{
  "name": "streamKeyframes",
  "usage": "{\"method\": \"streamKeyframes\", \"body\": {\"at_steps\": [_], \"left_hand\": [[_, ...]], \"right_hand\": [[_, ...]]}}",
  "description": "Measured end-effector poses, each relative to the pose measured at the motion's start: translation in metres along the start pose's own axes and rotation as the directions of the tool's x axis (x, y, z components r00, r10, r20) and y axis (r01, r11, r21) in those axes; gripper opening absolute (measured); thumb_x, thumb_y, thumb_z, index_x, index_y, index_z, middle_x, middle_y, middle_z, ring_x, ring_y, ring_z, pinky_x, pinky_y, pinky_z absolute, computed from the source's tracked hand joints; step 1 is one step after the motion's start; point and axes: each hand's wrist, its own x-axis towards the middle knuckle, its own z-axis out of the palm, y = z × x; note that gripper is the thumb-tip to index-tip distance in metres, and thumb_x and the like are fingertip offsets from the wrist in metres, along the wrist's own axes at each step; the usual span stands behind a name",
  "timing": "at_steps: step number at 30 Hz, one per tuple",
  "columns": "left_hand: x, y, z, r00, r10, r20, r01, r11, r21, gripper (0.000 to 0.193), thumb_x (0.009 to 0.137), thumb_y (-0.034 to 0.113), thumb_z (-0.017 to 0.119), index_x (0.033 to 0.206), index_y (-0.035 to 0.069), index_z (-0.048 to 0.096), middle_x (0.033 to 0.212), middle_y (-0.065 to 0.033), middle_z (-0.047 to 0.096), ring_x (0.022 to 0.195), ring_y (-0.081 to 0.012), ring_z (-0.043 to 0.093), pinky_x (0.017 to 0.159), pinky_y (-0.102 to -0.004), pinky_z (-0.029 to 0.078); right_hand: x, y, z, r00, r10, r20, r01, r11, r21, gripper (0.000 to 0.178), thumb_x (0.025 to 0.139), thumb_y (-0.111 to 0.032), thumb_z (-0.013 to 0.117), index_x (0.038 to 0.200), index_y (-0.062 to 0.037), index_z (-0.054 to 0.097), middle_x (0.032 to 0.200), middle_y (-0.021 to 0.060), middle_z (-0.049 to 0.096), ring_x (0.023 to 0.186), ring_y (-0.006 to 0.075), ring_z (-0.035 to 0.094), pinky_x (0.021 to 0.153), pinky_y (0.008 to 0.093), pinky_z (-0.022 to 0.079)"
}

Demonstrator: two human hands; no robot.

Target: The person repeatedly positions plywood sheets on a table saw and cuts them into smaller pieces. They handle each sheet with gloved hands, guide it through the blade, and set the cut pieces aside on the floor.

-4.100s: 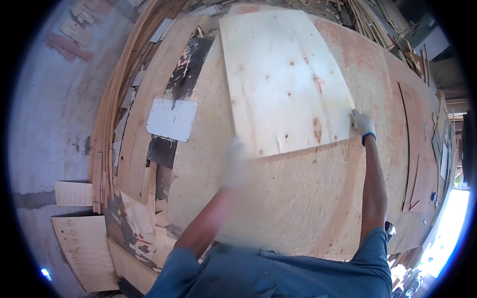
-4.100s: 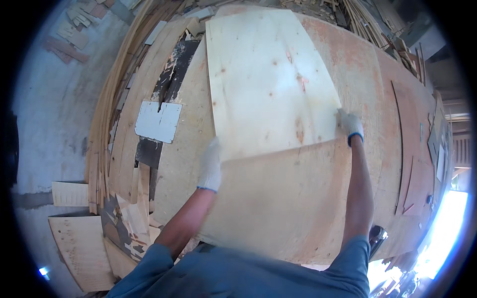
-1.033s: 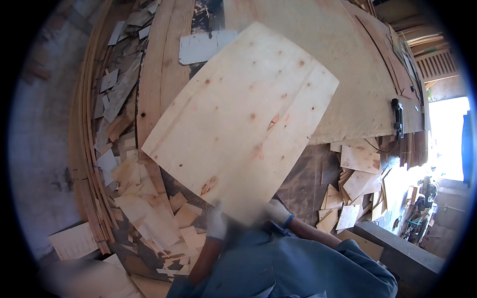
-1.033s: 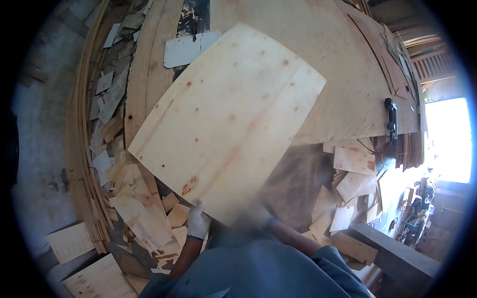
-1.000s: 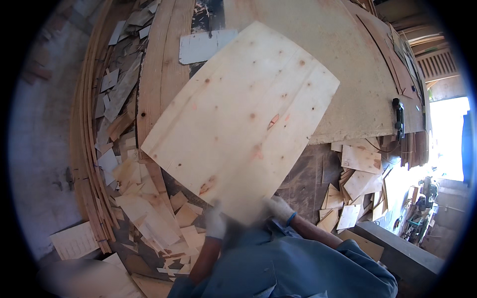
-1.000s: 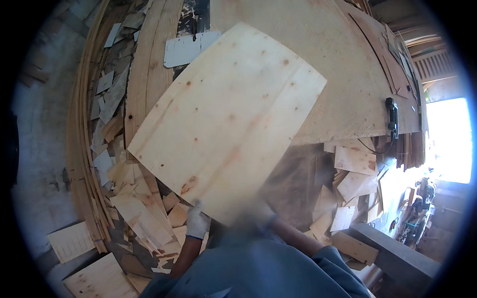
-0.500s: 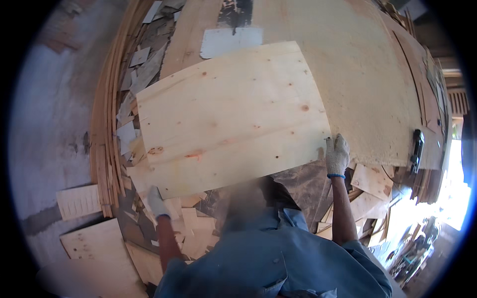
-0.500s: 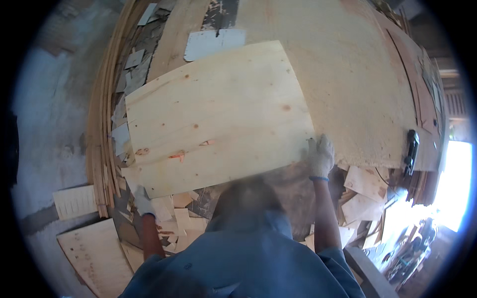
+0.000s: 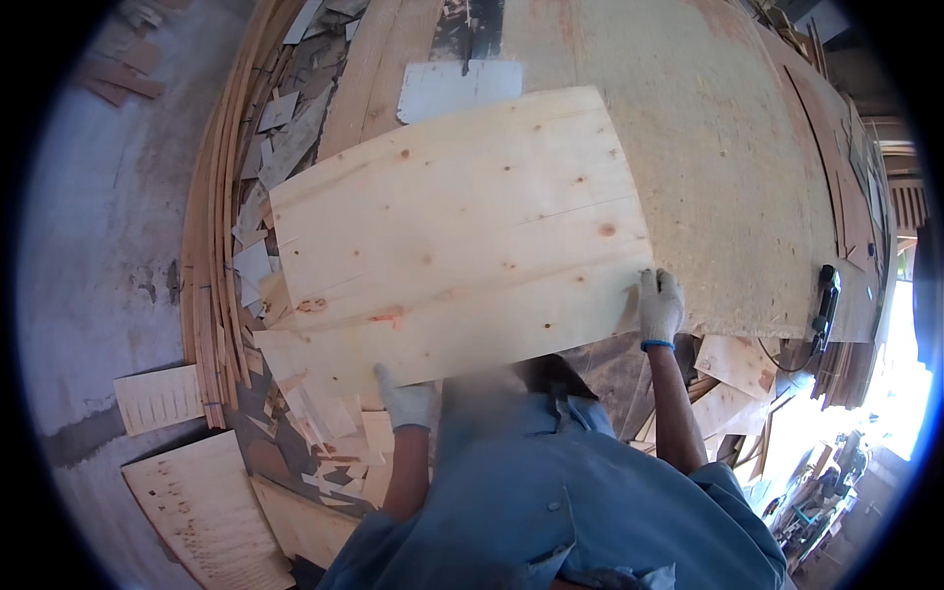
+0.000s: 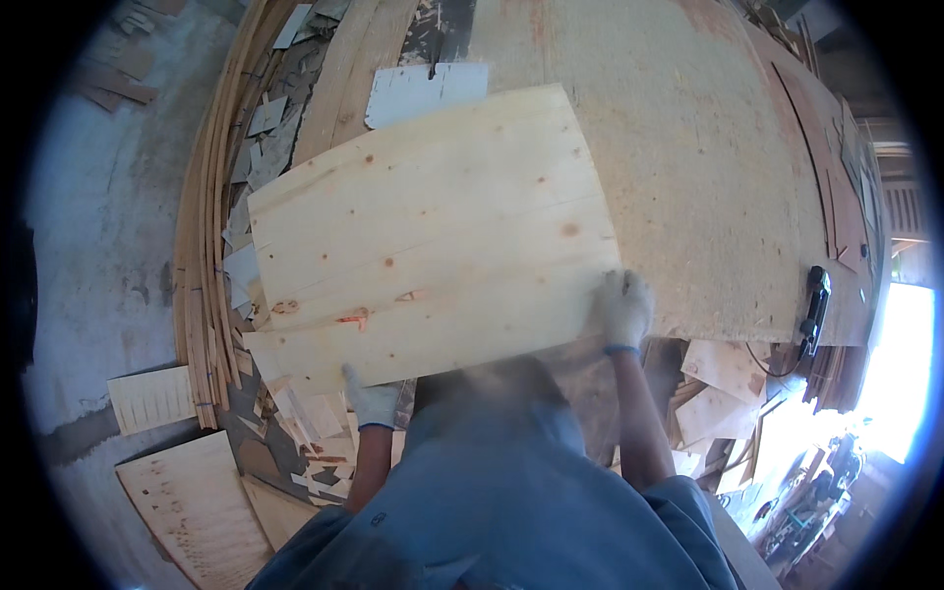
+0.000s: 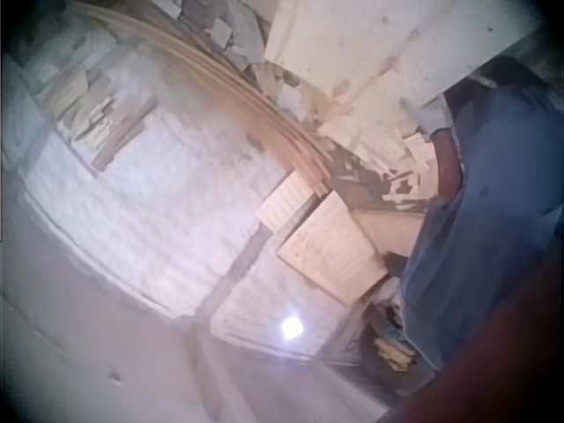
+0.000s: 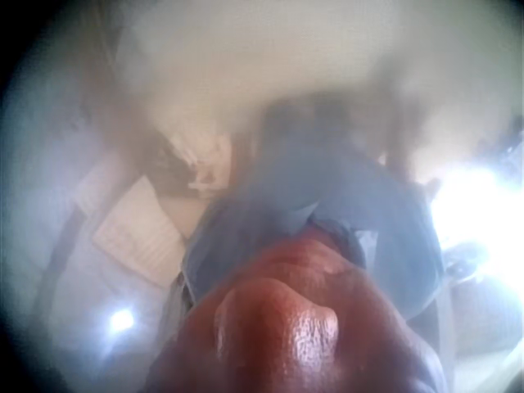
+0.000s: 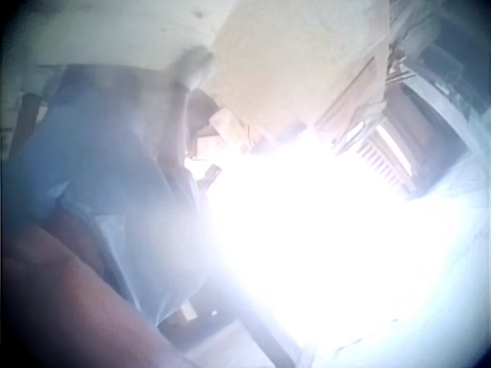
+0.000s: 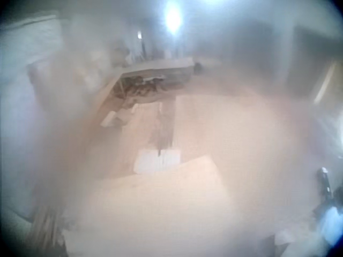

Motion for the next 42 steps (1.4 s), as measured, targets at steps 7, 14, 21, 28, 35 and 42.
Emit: {"method": "streamKeyframes", "body": {"at_steps": [7, 14, 21, 28, 35, 42], "left_hand": [[0.088, 0.015, -0.092, 0.995, -0.016, 0.096, 0.015, 1.0, 0.017, 0.067, 0.095, 0.06, 0.047, 0.144, 0.015, 0.043, 0.146, -0.0106, 0.046, 0.133, -0.0331, 0.044, 0.109, -0.0548, 0.037], [0.111, 0.134, -0.047, 0.991, 0.073, 0.108, -0.083, 0.993, 0.088, 0.057, 0.099, 0.046, 0.05, 0.141, 0.009, 0.044, 0.142, -0.0111, 0.051, 0.13, -0.0297, 0.048, 0.109, -0.0469, 0.039], [0.172, 0.258, 0.003, 0.98, 0.176, 0.096, -0.196, 0.944, 0.266, 0.052, 0.098, 0.037, 0.058, 0.139, 0.007, 0.047, 0.139, -0.0123, 0.053, 0.125, -0.029, 0.053, 0.105, -0.0446, 0.044], [0.223, 0.297, 0.052, 0.976, 0.155, 0.153, -0.198, 0.923, 0.329, 0.05, 0.097, 0.036, 0.059, 0.137, 0.008, 0.048, 0.136, -0.0121, 0.055, 0.123, -0.0291, 0.054, 0.105, -0.0448, 0.044], [0.216, 0.302, 0.085, 0.984, 0.12, 0.132, -0.163, 0.911, 0.38, 0.051, 0.096, 0.032, 0.06, 0.139, 0.008, 0.046, 0.139, -0.0122, 0.053, 0.127, -0.0292, 0.051, 0.107, -0.0468, 0.042], [0.218, 0.296, 0.072, 0.981, 0.134, 0.138, -0.178, 0.909, 0.377, 0.056, 0.096, 0.034, 0.06, 0.142, 0.007, 0.043, 0.141, -0.0127, 0.051, 0.128, -0.0304, 0.049, 0.108, -0.0481, 0.041]], "right_hand": [[0.016, -0.031, -0.008, 0.975, 0.204, 0.092, -0.219, 0.954, 0.204, 0.041, 0.09, -0.037, 0.06, 0.076, 0.0003, 0.068, 0.077, 0.0195, 0.065, 0.072, 0.0322, 0.063, 0.072, 0.042, 0.049], [-0.005, -0.125, 0.051, 0.969, 0.078, 0.233, -0.154, 0.932, 0.328, 0.044, 0.09, -0.041, 0.058, 0.081, 0.0015, 0.067, 0.08, 0.022, 0.066, 0.078, 0.0332, 0.066, 0.074, 0.0419, 0.049], [-0.068, -0.185, 0.08, 0.954, 0.04, 0.296, -0.1, 0.977, 0.19, 0.04, 0.094, -0.038, 0.055, 0.083, -0.0012, 0.066, 0.079, 0.022, 0.067, 0.078, 0.0359, 0.067, 0.068, 0.0441, 0.049], [-0.075, -0.205, 0.102, 0.969, -0.095, 0.228, 0.054, 0.983, 0.177, 0.036, 0.097, -0.035, 0.05, 0.09, -0.0016, 0.062, 0.086, 0.0247, 0.065, 0.085, 0.0421, 0.064, 0.072, 0.046, 0.049], [-0.083, -0.222, 0.102, 0.955, 0.11, 0.275, -0.187, 0.944, 0.272, 0.037, 0.097, -0.034, 0.049, 0.086, -0.0012, 0.061, 0.083, 0.0257, 0.063, 0.083, 0.0439, 0.063, 0.07, 0.0475, 0.048], [-0.083, -0.215, 0.11, 0.939, 0.148, 0.311, -0.216, 0.956, 0.198, 0.035, 0.097, -0.033, 0.048, 0.089, -0.0021, 0.061, 0.082, 0.0251, 0.063, 0.082, 0.0444, 0.063, 0.068, 0.0481, 0.048]]}}
